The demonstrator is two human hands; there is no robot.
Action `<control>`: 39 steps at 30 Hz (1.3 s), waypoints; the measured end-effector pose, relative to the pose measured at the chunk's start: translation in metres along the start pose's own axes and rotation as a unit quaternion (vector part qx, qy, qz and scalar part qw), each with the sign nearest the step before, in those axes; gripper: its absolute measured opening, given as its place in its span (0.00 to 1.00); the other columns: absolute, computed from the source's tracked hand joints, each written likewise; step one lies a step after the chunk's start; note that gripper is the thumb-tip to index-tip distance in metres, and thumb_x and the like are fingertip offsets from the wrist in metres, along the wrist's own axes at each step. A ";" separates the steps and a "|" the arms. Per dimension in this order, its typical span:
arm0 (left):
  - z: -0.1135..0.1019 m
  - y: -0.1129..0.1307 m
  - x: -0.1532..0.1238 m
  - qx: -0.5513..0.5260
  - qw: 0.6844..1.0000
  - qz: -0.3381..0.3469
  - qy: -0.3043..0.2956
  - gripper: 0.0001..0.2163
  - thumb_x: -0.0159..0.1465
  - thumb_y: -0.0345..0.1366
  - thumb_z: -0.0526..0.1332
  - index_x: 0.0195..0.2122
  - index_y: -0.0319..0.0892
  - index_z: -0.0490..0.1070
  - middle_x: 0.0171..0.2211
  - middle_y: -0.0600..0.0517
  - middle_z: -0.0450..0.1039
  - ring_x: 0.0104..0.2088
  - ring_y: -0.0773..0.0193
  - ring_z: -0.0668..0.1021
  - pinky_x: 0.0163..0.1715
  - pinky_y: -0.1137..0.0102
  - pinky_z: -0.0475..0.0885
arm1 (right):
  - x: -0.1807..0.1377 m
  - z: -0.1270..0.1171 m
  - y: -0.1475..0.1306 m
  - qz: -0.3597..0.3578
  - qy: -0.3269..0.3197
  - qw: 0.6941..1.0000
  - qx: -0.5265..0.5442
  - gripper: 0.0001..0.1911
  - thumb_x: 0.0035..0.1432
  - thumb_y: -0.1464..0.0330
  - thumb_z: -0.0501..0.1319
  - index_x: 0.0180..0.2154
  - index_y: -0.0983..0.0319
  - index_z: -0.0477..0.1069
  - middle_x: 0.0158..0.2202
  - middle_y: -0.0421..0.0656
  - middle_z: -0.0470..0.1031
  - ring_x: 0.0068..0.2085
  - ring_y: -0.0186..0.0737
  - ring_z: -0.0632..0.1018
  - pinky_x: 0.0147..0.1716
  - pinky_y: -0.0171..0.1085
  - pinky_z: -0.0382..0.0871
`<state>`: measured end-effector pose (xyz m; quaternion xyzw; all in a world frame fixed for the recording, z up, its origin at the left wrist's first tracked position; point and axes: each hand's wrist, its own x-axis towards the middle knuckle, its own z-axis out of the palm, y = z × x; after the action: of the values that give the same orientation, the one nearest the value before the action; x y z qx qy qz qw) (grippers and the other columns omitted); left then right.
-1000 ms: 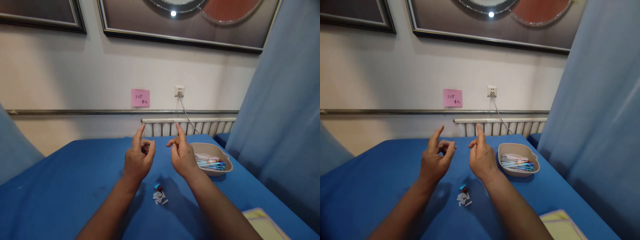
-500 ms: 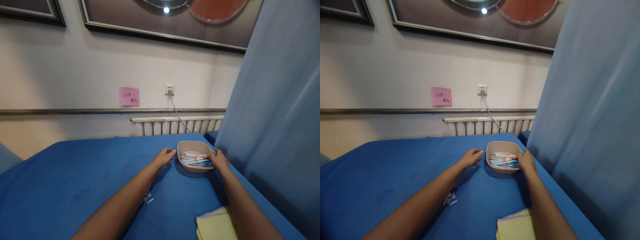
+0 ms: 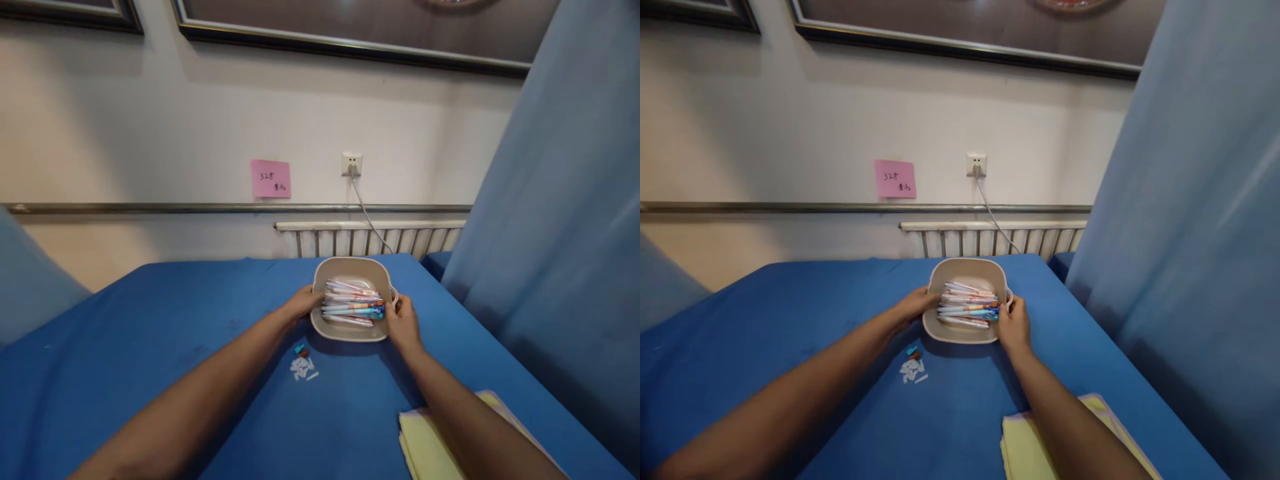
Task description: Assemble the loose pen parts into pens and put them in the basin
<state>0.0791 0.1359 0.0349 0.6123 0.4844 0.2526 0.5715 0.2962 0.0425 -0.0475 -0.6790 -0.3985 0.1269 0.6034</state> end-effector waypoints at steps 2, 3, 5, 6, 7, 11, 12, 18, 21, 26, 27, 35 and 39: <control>-0.030 -0.010 -0.015 -0.031 0.999 -0.014 0.015 0.16 0.48 0.36 0.64 0.38 0.36 0.74 0.28 0.46 0.78 0.25 0.57 0.78 0.24 0.70 0.71 | -0.019 0.024 -0.010 -0.042 -0.028 0.998 0.049 0.17 0.54 0.64 0.52 0.45 0.64 0.63 0.41 0.48 0.74 0.41 0.43 0.75 0.41 0.40 0.67; -0.042 -0.016 -0.023 -0.047 0.998 -0.015 0.025 0.16 0.47 0.36 0.63 0.38 0.35 0.74 0.28 0.45 0.78 0.26 0.56 0.78 0.25 0.69 0.71 | -0.029 0.034 -0.016 -0.058 -0.043 0.996 0.058 0.16 0.55 0.65 0.52 0.45 0.64 0.63 0.41 0.49 0.73 0.41 0.43 0.74 0.41 0.41 0.67; -0.061 -0.026 -0.036 -0.061 0.997 -0.009 0.040 0.16 0.48 0.37 0.63 0.37 0.33 0.74 0.29 0.43 0.78 0.28 0.54 0.79 0.27 0.67 0.72 | -0.045 0.049 -0.030 -0.090 -0.063 0.993 0.042 0.17 0.56 0.65 0.51 0.47 0.65 0.61 0.42 0.50 0.72 0.42 0.44 0.74 0.42 0.42 0.67; -0.067 -0.031 -0.041 -0.064 0.997 -0.001 0.047 0.16 0.48 0.38 0.63 0.37 0.33 0.74 0.30 0.42 0.78 0.29 0.54 0.79 0.28 0.66 0.73 | -0.052 0.053 -0.038 -0.114 -0.055 0.992 0.017 0.19 0.57 0.66 0.50 0.49 0.66 0.60 0.45 0.52 0.71 0.44 0.45 0.72 0.43 0.44 0.66; -0.071 -0.035 -0.045 -0.067 0.996 0.009 0.051 0.17 0.49 0.39 0.62 0.37 0.33 0.74 0.30 0.43 0.78 0.30 0.54 0.79 0.30 0.66 0.73 | -0.059 0.057 -0.047 -0.145 -0.036 0.989 -0.019 0.21 0.57 0.66 0.50 0.52 0.67 0.57 0.48 0.55 0.68 0.48 0.46 0.70 0.46 0.46 0.65; -0.074 -0.045 -0.053 -0.061 0.992 0.085 0.070 0.17 0.52 0.42 0.60 0.37 0.34 0.74 0.32 0.44 0.78 0.33 0.54 0.79 0.35 0.64 0.72 | -0.081 0.063 -0.083 -0.330 -0.018 0.922 -0.201 0.28 0.59 0.69 0.50 0.59 0.67 0.50 0.60 0.55 0.54 0.61 0.49 0.54 0.56 0.51 0.51; -0.074 -0.046 -0.053 -0.052 0.989 0.112 0.081 0.17 0.53 0.43 0.59 0.37 0.34 0.74 0.32 0.44 0.78 0.34 0.54 0.78 0.36 0.64 0.72 | -0.084 0.066 -0.090 -0.368 -0.044 0.900 -0.230 0.27 0.59 0.69 0.50 0.60 0.65 0.51 0.60 0.52 0.55 0.61 0.48 0.54 0.56 0.50 0.49; -0.076 -0.055 -0.059 0.034 0.961 0.220 0.162 0.17 0.57 0.40 0.56 0.43 0.36 0.72 0.40 0.45 0.76 0.43 0.53 0.75 0.47 0.61 0.67 | -0.087 0.089 -0.107 -0.364 -0.117 0.876 -0.294 0.26 0.61 0.61 0.50 0.57 0.66 0.56 0.55 0.53 0.62 0.55 0.49 0.62 0.53 0.47 0.53; -0.079 -0.060 -0.064 0.096 0.946 0.246 0.188 0.18 0.59 0.38 0.52 0.47 0.36 0.71 0.42 0.46 0.76 0.45 0.54 0.75 0.47 0.62 0.67 | -0.086 0.090 -0.109 -0.364 -0.158 0.863 -0.314 0.24 0.60 0.57 0.50 0.53 0.64 0.61 0.50 0.52 0.67 0.50 0.49 0.66 0.50 0.47 0.54; -0.078 -0.061 -0.067 0.136 0.939 0.250 0.195 0.19 0.60 0.37 0.51 0.50 0.39 0.69 0.45 0.48 0.74 0.46 0.55 0.74 0.49 0.64 0.66 | -0.095 0.083 -0.112 -0.351 -0.210 0.842 -0.353 0.21 0.60 0.53 0.49 0.42 0.62 0.68 0.41 0.49 0.70 0.44 0.48 0.68 0.44 0.45 0.56; -0.078 -0.060 -0.067 0.139 0.938 0.248 0.197 0.19 0.60 0.36 0.51 0.51 0.39 0.69 0.45 0.48 0.74 0.47 0.54 0.73 0.50 0.64 0.65 | -0.097 0.082 -0.112 -0.350 -0.217 0.840 -0.354 0.21 0.60 0.53 0.49 0.42 0.62 0.68 0.41 0.49 0.70 0.44 0.48 0.68 0.44 0.45 0.55; -0.075 -0.054 -0.074 0.129 0.924 0.295 0.204 0.20 0.62 0.39 0.50 0.55 0.43 0.65 0.51 0.50 0.70 0.53 0.56 0.68 0.56 0.63 0.58 | -0.104 0.074 -0.120 -0.341 -0.249 0.833 -0.357 0.27 0.58 0.49 0.48 0.44 0.64 0.68 0.40 0.52 0.71 0.45 0.50 0.68 0.45 0.45 0.55; -0.077 -0.055 -0.074 0.157 0.893 0.368 0.204 0.20 0.64 0.38 0.49 0.57 0.44 0.61 0.55 0.50 0.66 0.56 0.57 0.65 0.59 0.63 0.54 | -0.109 0.074 -0.120 -0.344 -0.261 0.830 -0.354 0.27 0.57 0.48 0.50 0.42 0.64 0.70 0.40 0.52 0.71 0.44 0.51 0.68 0.45 0.45 0.56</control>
<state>-0.0343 0.0988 0.0180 0.7636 0.3636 0.4849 0.2226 0.1304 0.0140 0.0113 -0.6069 -0.7663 -0.0664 0.2000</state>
